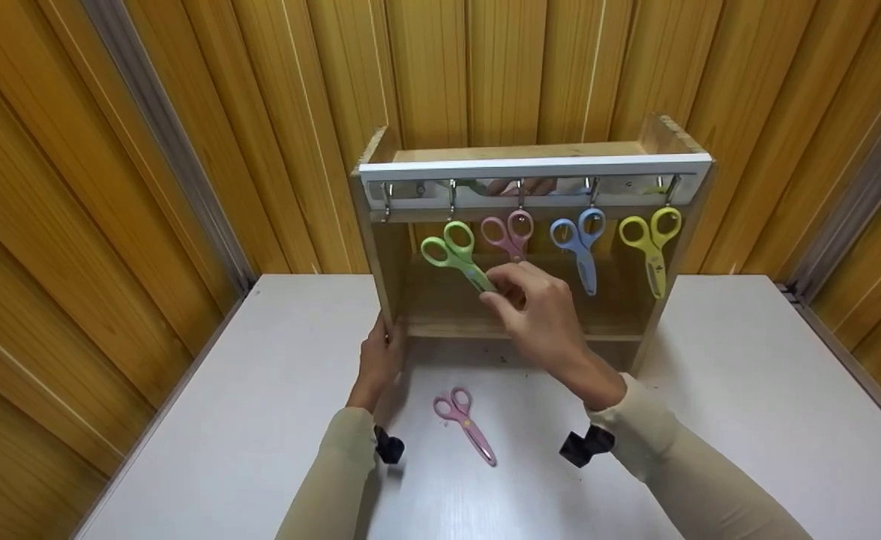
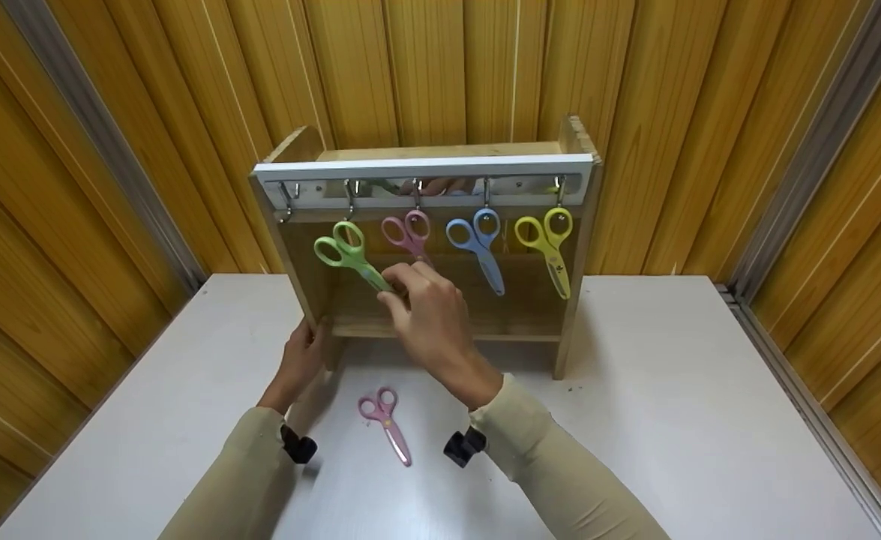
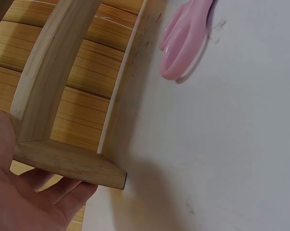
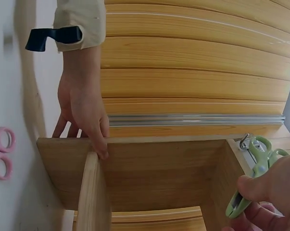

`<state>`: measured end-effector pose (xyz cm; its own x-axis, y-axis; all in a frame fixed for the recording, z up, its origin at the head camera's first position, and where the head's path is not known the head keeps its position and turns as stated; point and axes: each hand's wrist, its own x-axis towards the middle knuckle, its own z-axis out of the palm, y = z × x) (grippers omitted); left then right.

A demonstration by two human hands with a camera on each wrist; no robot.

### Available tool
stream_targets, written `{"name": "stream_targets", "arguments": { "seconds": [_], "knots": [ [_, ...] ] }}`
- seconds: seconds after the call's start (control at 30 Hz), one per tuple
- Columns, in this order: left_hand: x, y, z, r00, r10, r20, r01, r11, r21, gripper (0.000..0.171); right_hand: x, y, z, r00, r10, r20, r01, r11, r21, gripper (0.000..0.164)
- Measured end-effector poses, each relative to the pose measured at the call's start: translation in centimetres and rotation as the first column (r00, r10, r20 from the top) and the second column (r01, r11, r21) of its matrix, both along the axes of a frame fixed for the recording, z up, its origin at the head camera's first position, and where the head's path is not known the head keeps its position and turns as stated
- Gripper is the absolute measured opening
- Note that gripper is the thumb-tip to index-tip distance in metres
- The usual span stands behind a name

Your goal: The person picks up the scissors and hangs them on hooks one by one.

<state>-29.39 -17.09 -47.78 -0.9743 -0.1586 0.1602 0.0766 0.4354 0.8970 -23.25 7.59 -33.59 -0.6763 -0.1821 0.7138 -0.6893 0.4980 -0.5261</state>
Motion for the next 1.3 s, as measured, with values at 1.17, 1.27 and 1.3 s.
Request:
{"name": "stream_targets", "arguments": {
  "seconds": [1.17,1.27,1.3],
  "knots": [
    [-0.3,0.1,-0.1,0.999,0.013,0.032,-0.012,1.0,-0.006,0.06,-1.7,-2.6,-1.3,0.989,-0.064,0.135,0.079,0.991,-0.109,0.011],
    [-0.3,0.0,-0.2,0.999,0.01,0.031,-0.01,1.0,-0.005,0.061,-1.8,-2.6,-1.7,0.988,-0.064,0.142,0.079,0.992,-0.102,0.011],
    [-0.3,0.0,-0.2,0.999,0.012,0.034,-0.012,1.0,-0.005,0.06,-1.9,-2.7,-1.8,0.988,-0.063,0.144,0.078,0.992,-0.1,0.011]
  ]
}}
